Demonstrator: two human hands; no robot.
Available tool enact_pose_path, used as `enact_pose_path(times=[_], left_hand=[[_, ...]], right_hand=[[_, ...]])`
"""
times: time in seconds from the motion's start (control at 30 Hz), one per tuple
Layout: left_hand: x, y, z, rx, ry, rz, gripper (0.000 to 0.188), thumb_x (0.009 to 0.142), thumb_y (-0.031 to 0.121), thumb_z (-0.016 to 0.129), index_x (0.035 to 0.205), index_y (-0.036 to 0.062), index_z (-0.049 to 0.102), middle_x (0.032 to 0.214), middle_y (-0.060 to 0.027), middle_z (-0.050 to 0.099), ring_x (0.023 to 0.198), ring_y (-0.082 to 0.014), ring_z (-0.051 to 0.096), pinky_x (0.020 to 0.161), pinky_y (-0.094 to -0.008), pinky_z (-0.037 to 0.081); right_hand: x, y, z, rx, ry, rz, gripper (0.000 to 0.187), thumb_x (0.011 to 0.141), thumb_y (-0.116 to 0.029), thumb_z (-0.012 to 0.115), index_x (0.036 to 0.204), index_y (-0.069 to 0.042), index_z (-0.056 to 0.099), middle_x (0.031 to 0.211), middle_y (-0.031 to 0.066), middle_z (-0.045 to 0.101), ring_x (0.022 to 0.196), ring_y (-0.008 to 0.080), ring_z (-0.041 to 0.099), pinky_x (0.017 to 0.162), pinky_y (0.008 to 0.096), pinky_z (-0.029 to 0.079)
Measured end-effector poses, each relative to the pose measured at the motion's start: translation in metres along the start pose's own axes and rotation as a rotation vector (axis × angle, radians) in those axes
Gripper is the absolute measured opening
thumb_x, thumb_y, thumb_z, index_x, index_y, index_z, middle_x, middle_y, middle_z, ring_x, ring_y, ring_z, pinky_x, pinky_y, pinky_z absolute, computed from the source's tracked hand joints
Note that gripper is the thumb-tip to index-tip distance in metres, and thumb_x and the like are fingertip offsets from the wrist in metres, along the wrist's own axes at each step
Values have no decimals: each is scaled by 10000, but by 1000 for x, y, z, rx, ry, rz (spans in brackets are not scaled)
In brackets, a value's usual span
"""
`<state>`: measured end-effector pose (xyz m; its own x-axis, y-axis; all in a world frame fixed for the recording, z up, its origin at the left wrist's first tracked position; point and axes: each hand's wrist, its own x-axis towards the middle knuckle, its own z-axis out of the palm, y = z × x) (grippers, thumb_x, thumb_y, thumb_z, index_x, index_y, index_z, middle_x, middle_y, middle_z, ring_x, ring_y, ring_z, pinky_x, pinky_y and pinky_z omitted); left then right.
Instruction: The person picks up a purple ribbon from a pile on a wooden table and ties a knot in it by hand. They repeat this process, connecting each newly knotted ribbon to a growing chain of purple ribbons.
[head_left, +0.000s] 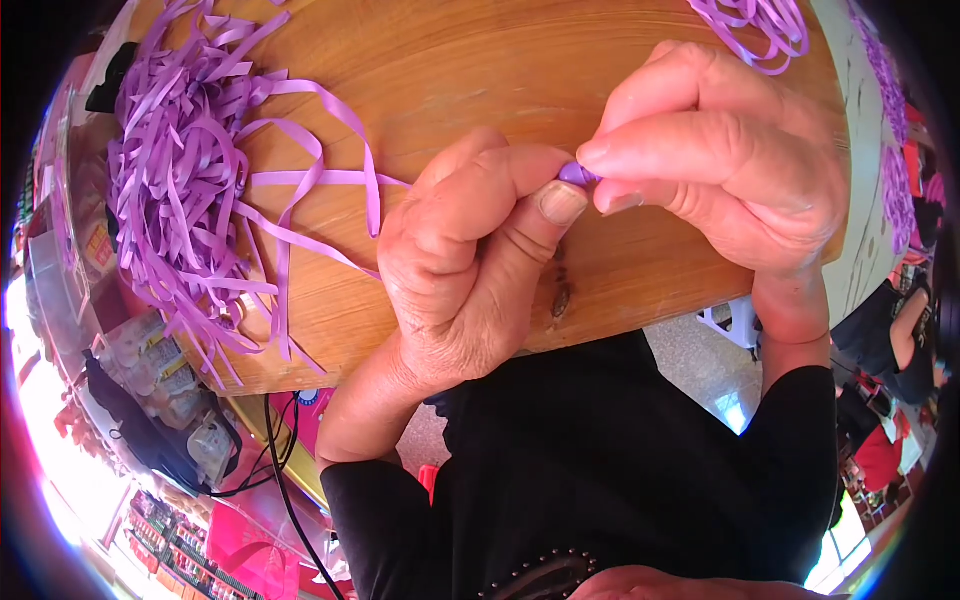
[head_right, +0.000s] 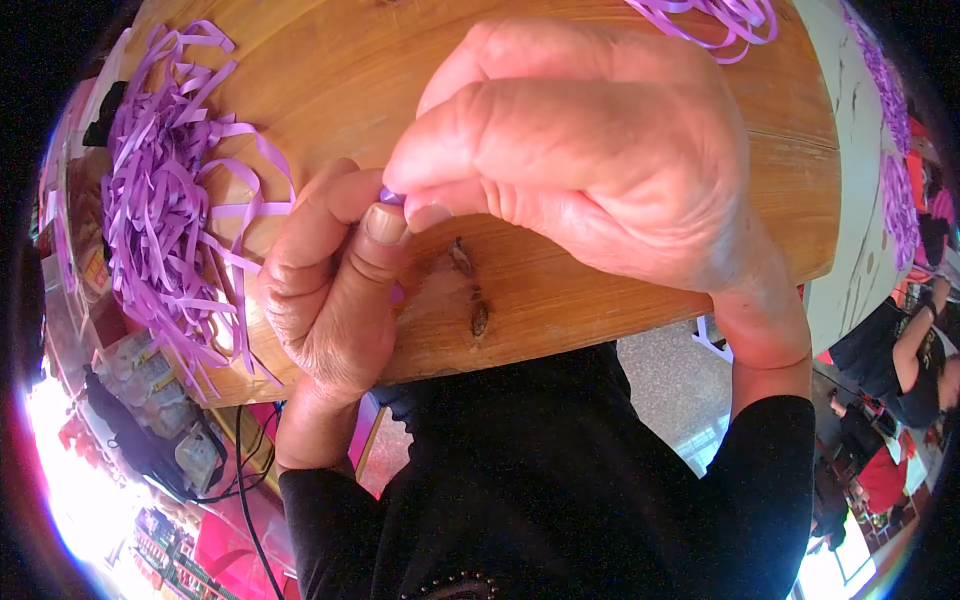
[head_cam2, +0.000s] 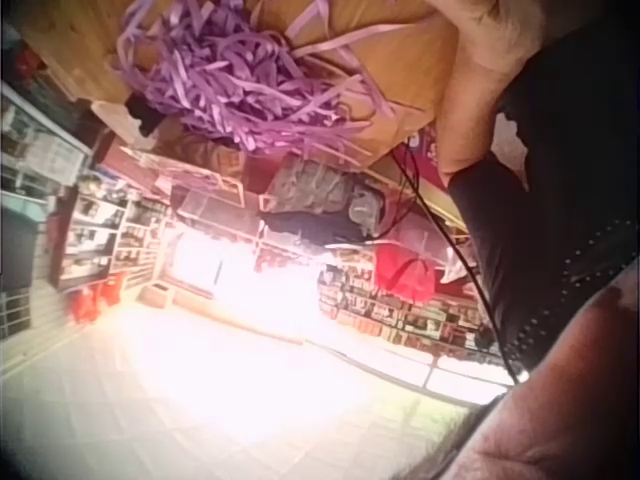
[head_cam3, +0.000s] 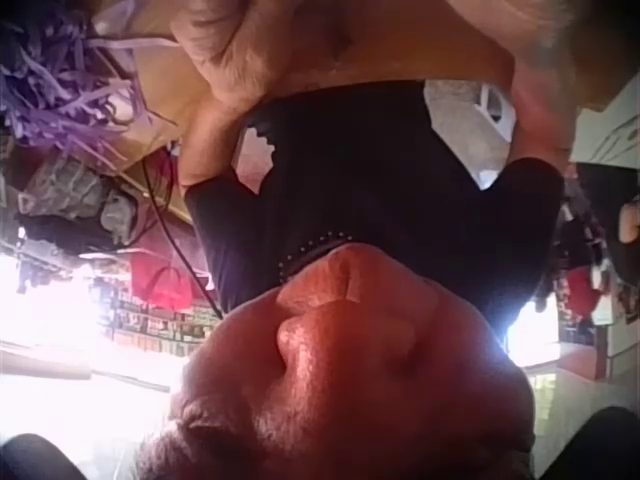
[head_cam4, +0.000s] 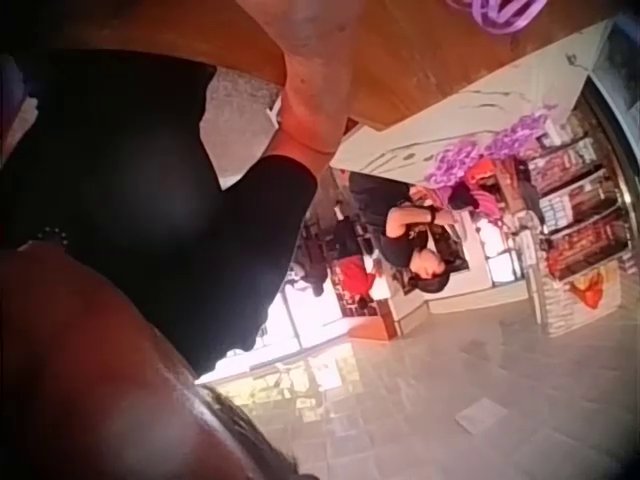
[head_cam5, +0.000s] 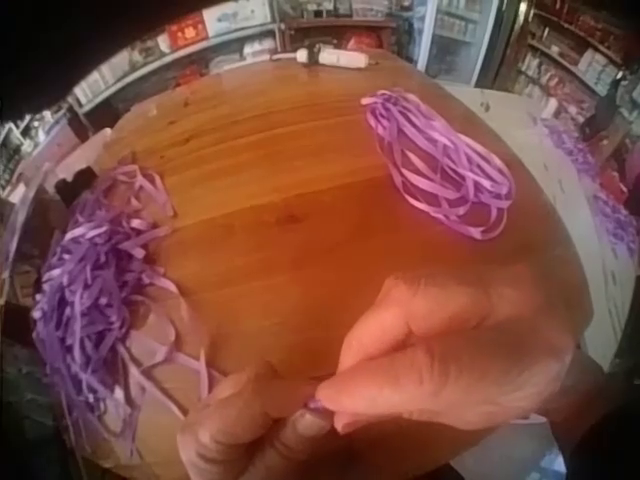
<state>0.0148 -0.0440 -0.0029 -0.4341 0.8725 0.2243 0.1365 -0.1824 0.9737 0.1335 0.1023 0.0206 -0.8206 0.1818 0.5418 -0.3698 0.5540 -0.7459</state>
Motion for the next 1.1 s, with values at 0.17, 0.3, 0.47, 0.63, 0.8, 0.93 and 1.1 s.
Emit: enact_pose_path(times=[0.17,0.3,0.47,0.63,0.8,0.93,1.1], left_hand=[[0,-3,-4,0,-3,-12,124,795,-64,656,907,-18,634,660,-40,530,555,-129,442,493,-249,364],[-2,0,1,-40,32,-28,131,780,-68,665,899,-18,638,652,-39,513,544,-132,431,482,-254,355],[0,3,0,118,-3,-14,139,752,-65,685,877,-13,650,630,-34,463,532,-133,425,470,-256,342],[3,0,-3,215,-20,120,161,739,-58,698,885,-9,650,635,-41,459,529,-137,427,469,-257,346],[3,1,-4,357,-39,220,180,730,-60,702,894,-12,646,644,-52,462,535,-143,442,477,-257,362],[0,1,-2,334,-35,154,135,765,-29,683,893,-24,639,660,-45,465,571,-141,433,515,-255,350],[-2,2,-3,480,-47,210,82,806,0,653,881,-28,634,664,-34,466,602,-134,419,546,-258,335]], right_hand=[[4,-8,-1,-109,-58,41,256,679,29,725,921,78,658,820,152,605,678,199,595,547,231,467],[10,-8,-10,-168,-140,16,260,698,34,712,946,81,653,819,148,610,673,204,594,553,242,467],[7,-6,-10,-128,-86,34,233,722,57,692,947,85,639,804,155,612,658,202,586,532,248,460],[8,-8,-14,-152,-158,16,225,723,71,686,941,78,632,804,155,610,655,202,584,531,250,462],[1,-9,-6,-204,-118,0,228,707,80,688,927,78,628,804,157,601,651,201,576,525,251,456],[-2,-5,-3,-228,-99,-30,249,685,79,694,923,77,625,797,160,591,640,206,567,512,255,439],[-2,-6,0,-226,-95,-11,224,691,75,690,905,75,623,774,161,586,629,204,562,511,262,435]])
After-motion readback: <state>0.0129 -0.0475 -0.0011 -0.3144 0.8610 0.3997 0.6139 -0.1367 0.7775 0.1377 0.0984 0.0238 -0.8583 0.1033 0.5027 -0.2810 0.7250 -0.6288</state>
